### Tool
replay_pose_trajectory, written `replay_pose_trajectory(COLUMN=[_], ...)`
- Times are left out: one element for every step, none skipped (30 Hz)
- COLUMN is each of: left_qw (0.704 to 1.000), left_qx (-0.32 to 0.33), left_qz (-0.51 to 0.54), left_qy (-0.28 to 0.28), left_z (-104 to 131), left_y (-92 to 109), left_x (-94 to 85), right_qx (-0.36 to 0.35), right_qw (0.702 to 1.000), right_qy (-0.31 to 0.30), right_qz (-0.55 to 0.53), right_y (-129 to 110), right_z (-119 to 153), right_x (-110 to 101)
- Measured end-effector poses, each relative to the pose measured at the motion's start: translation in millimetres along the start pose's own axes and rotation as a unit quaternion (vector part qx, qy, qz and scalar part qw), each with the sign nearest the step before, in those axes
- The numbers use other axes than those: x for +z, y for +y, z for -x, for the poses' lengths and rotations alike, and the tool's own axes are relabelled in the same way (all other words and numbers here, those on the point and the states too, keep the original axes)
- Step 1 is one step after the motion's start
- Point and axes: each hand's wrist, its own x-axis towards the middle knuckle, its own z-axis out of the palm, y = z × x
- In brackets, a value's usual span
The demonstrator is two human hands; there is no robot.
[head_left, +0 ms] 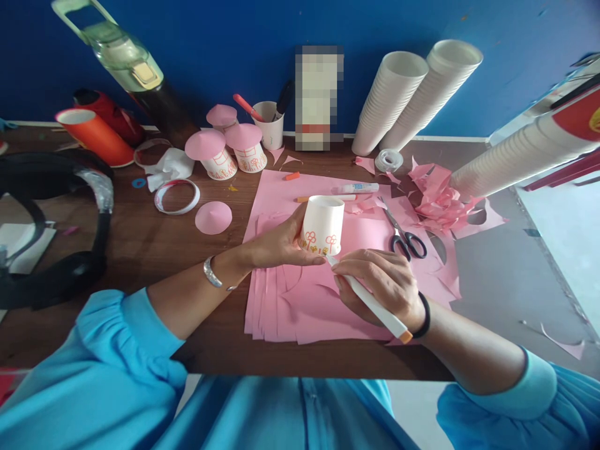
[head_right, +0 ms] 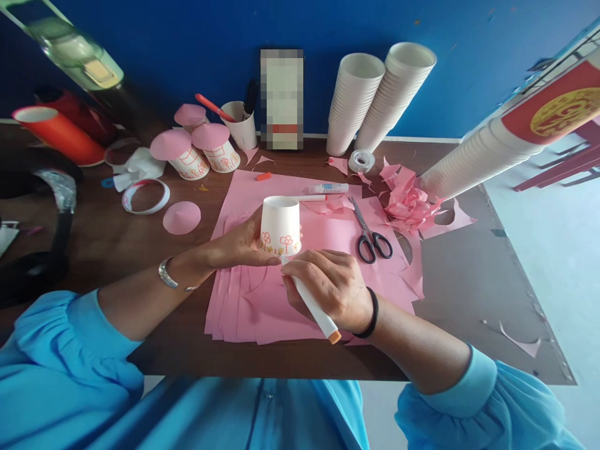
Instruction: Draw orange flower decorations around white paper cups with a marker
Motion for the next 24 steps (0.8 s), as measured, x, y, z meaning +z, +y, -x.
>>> replay_pose_trajectory(left_qw=[1.0,1.0,1.0,1.0,1.0,1.0,1.0,1.0,0.999,0.999,0.999,0.999,0.999,0.999,0.999,0.999,0.999,0.998,0.998,0.998,0.998,0.998,0.998,0.998], left_qx=[-0.003,-0.005,-0.005,-0.004,-0.003,-0.002,-0.003,-0.005,-0.01,-0.015,-0.018,-0.018,-0.015,-0.013,-0.01,-0.01,-0.011,-0.012,-0.01,-0.006,-0.001,0.004,0.007,0.007], left_qz=[0.002,0.005,0.009,0.013,0.018,0.023,0.027,0.029,0.03,0.031,0.031,0.033,0.036,0.041,0.046,0.05,0.052,0.053,0.054,0.054,0.054,0.055,0.055,0.055], left_qy=[0.0,0.0,-0.001,-0.003,-0.005,-0.009,-0.011,-0.011,-0.009,-0.007,-0.005,-0.003,-0.003,-0.004,-0.004,-0.002,0.002,0.006,0.011,0.014,0.014,0.013,0.01,0.007], left_z=[0.0,0.1,0.1,0.1,0.2,0.2,0.3,0.5,0.6,0.8,0.9,1.0,1.1,1.1,1.2,1.4,1.5,1.6,1.7,1.7,1.7,1.5,1.3,1.1], left_y=[0.0,0.2,0.6,1.1,1.7,2.4,3.1,3.8,4.5,4.9,5.2,5.3,5.2,4.8,4.2,3.4,2.6,1.7,0.8,0.1,-0.3,-0.4,-0.2,0.3], left_x=[-0.1,0.0,0.2,0.4,0.6,0.8,0.9,1.0,1.1,1.0,1.0,0.9,0.8,0.7,0.5,0.2,-0.1,-0.5,-0.9,-1.2,-1.6,-1.8,-1.9,-1.7], right_qx=[-0.001,-0.001,-0.001,0.0,-0.001,-0.003,-0.004,-0.006,-0.007,-0.006,-0.004,0.001,0.005,0.008,0.01,0.012,0.013,0.015,0.018,0.023,0.027,0.03,0.032,0.034], right_qw=[1.0,1.0,1.0,1.0,1.0,1.0,1.0,1.0,0.999,0.999,0.999,0.999,0.999,0.998,0.998,0.997,0.997,0.997,0.997,0.997,0.997,0.997,0.997,0.997], right_qy=[0.002,0.004,0.007,0.009,0.014,0.019,0.024,0.027,0.03,0.032,0.035,0.038,0.046,0.054,0.063,0.07,0.075,0.078,0.078,0.077,0.076,0.075,0.073,0.071], right_qz=[0.001,0.003,0.004,0.003,0.001,-0.002,-0.006,-0.01,-0.013,-0.013,-0.011,-0.008,-0.004,0.0,0.003,0.005,0.007,0.008,0.009,0.01,0.012,0.014,0.016,0.017], right_y=[0.1,0.1,0.1,0.1,0.0,-0.1,-0.2,-0.3,-0.3,-0.3,-0.1,0.2,0.7,1.3,2.1,3.0,3.8,4.7,5.4,5.9,6.3,6.6,6.8,6.9], right_z=[0.0,0.1,0.1,0.2,0.4,0.5,0.6,0.7,0.8,0.8,0.8,0.9,0.9,0.9,0.9,0.9,0.9,1.0,1.1,1.2,1.5,1.8,2.1,2.4], right_x=[-0.1,-0.2,-0.5,-0.8,-1.1,-1.5,-1.9,-2.3,-2.6,-2.9,-3.1,-3.2,-3.3,-3.3,-3.2,-3.1,-2.9,-2.7,-2.5,-2.2,-2.0,-1.6,-1.3,-0.9])
